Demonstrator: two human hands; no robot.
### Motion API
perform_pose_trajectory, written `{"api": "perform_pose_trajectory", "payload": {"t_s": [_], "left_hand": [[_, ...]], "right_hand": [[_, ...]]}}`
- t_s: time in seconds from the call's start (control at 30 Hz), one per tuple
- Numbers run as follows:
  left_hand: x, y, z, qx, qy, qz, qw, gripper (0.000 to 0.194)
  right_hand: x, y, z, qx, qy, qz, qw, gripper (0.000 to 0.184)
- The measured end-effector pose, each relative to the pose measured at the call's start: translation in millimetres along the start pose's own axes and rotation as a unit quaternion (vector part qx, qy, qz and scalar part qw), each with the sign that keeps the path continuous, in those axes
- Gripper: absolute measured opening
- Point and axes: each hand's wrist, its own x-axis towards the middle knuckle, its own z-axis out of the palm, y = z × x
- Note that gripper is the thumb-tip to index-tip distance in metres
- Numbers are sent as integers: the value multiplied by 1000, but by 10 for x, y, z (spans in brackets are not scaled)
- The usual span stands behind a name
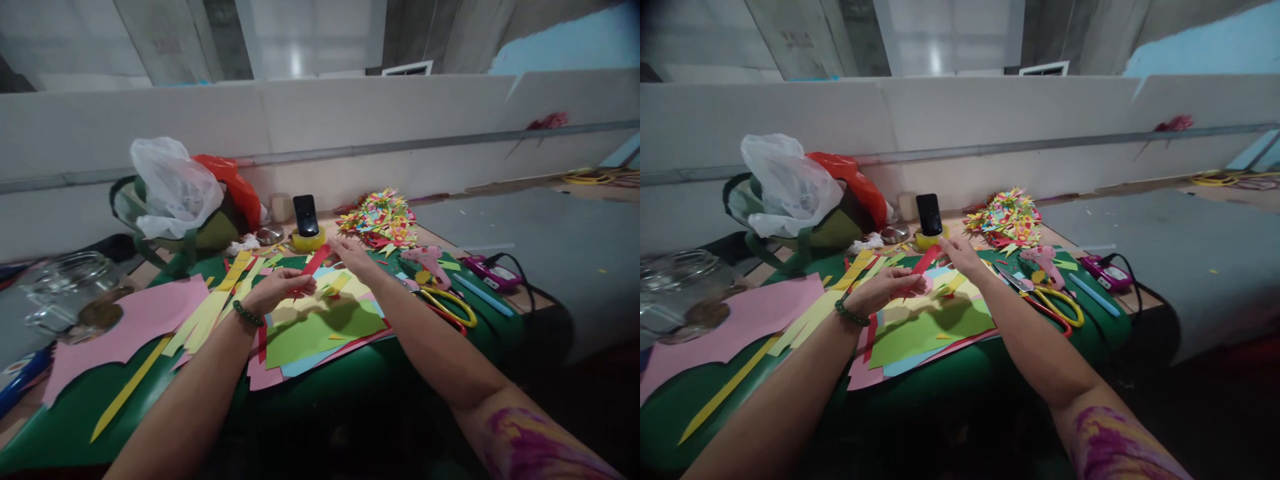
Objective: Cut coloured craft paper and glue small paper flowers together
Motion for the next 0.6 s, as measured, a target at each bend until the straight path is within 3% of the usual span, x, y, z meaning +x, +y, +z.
{"api": "perform_pose_trajectory", "payload": {"t_s": [0.1, 0.2, 0.43, 0.6], "left_hand": [[31, 9, -30, -24, 77, 1, 997, 35], [55, 15, -36, -55, 109, 11, 992, 34], [51, -2, -1, -62, 104, 21, 992, 32], [62, -18, 10, -89, 96, 21, 991, 32]], "right_hand": [[13, 58, -184, -231, -24, 36, 972, 23], [25, 165, -259, -284, -53, 73, 955, 31], [63, 343, -158, -268, -100, 96, 953, 42], [115, 376, -170, -185, -98, 112, 971, 30]]}}
